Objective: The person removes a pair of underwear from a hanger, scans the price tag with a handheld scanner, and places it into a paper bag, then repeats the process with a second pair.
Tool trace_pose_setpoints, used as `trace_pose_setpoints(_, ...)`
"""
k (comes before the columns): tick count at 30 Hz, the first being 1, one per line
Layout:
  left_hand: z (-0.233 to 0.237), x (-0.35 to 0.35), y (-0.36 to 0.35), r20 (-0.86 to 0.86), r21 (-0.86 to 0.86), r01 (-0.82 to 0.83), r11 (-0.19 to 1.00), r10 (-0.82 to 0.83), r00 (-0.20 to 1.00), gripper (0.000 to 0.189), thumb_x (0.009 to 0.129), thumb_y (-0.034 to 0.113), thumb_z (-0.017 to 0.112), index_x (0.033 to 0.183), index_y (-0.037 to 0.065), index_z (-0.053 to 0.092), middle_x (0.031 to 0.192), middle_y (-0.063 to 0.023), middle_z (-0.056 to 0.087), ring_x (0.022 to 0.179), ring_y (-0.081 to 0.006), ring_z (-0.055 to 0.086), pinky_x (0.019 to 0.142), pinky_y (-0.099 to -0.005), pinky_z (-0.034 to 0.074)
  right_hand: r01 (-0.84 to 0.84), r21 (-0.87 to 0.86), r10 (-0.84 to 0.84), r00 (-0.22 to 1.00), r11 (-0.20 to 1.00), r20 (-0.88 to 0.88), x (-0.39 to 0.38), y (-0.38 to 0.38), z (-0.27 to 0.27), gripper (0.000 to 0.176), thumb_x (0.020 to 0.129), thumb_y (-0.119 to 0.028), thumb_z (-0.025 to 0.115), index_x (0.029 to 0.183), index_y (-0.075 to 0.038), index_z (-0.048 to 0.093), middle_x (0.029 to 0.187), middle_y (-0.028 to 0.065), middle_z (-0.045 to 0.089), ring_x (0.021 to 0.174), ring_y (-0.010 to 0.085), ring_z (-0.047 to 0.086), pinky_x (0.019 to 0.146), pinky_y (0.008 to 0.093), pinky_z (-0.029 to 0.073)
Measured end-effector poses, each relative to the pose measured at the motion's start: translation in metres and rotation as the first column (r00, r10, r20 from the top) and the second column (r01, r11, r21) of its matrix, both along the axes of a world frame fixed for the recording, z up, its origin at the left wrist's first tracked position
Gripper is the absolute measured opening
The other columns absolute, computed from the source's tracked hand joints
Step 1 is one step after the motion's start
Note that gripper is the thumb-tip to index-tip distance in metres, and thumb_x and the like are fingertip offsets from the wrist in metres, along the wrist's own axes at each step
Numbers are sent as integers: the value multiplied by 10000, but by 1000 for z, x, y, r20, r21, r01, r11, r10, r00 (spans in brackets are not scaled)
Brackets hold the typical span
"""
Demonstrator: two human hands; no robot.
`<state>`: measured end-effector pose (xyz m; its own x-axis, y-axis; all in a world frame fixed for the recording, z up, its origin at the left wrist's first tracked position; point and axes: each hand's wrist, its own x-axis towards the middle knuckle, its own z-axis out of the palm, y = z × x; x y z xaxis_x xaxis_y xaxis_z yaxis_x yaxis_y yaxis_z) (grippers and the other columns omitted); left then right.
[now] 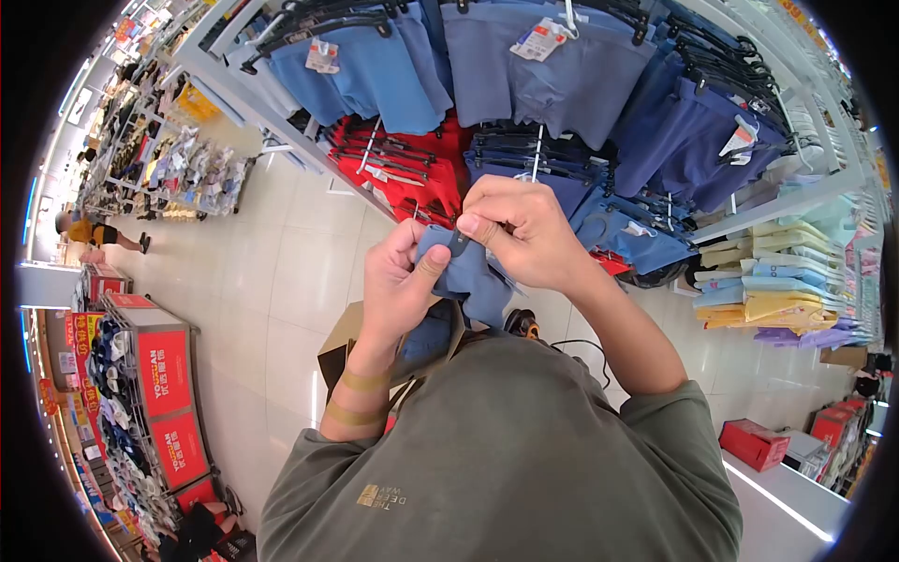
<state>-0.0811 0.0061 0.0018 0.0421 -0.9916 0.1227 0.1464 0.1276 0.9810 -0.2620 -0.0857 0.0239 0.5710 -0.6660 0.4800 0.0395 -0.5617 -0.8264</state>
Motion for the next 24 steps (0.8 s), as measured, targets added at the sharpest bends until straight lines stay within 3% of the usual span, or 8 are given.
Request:
trace_pose_setpoints(6, 5, -27, 2, 57, 109, -41, 993, 35, 998, 225, 963, 187, 690, 1056, -12, 640, 811, 25, 638, 715, -17, 524, 624, -180, 417, 36, 5, -35, 998, 999, -49, -18, 1, -16, 210, 938, -169, 659, 871, 29, 672, 782, 85, 619, 663, 201, 569, 611, 330, 451)
trace_pose_setpoints(9, 0, -18, -5, 266, 83, 20, 996, -41, 963, 202, 959, 177, 693, 1044, -4, 662, 823, 20, 648, 721, -30, 542, 639, -186, 437, 127, -234, -160, 979, 964, -126, -25, 10, -6, 184, 916, -160, 665, 947, 21, 677, 841, 101, 633, 745, 268, 605, 691, 375, 491)
trace_pose_setpoints(13, 10, -19, -16, 141, 40, -5, 999, -1, 990, 171, 956, 174, 694, 987, 8, 669, 810, 28, 639, 718, -31, 539, 644, -192, 440, 324, -415, -377, 925, 850, -48, -64, 58, 46, 213, 882, -157, 667, 1046, -23, 646, 992, 120, 638, 881, 322, 634, 736, 393, 511)
trace_pose_setpoints(15, 14, -13, -22, 102, 17, 13, 1000, -15, 995, 180, 953, 182, 698, 982, 7, 662, 802, 32, 633, 715, -29, 536, 645, -192, 438, 189, -350, -253, 956, 918, -148, -95, 83, 39, 168, 909, -106, 630, 1034, -3, 675, 1010, 151, 660, 881, 308, 656, 792, 390, 513)
trace_pose_setpoints(17, 22, -9, -25, 57, -17, 29, 999, -28, 998, 191, 950, 196, 703, 970, 12, 656, 795, 38, 623, 709, -25, 522, 641, -187, 423, 64, -4, -60, 911, 998, -409, -112, 96, 10, 202, 929, -121, 614, 1080, -3, 677, 1006, 156, 667, 889, 332, 657, 804, 386, 513)
trace_pose_setpoints(19, 23, -1, -25, 59, -42, 54, 998, -52, 997, 198, 948, 207, 705, 963, 17, 651, 794, 40, 615, 707, -21, 509, 638, -184, 409, 173, 283, -49, 916, 944, -398, -114, 92, -57, 234, 976, -154, 565, 1108, 5, 676, 1002, 157, 680, 936, 320, 661, 843, 365, 504)
trace_pose_setpoints(22, 23, 12, -26, 94, -59, 87, 994, -81, 992, 198, 948, 210, 705, 959, 21, 645, 796, 42, 605, 710, -18, 492, 635, -184, 392, 406, 255, -268, 856, 878, -442, -87, 70, -97, 317, 1019, -273, 520, 1174, -22, 637, 987, 133, 665, 902, 314, 647, 830, 390, 505)
trace_pose_setpoints(24, 28, 16, -29, 80, -46, 94, 995, -90, 993, 189, 950, 203, 702, 951, 24, 642, 791, 43, 597, 709, -17, 482, 632, -187, 383, 285, 242, -255, 955, 927, -148, -52, 45, -89, 359, 1032, -299, 506, 1253, -35, 606, 1109, 131, 651, 1030, 278, 630, 912, 382, 479)
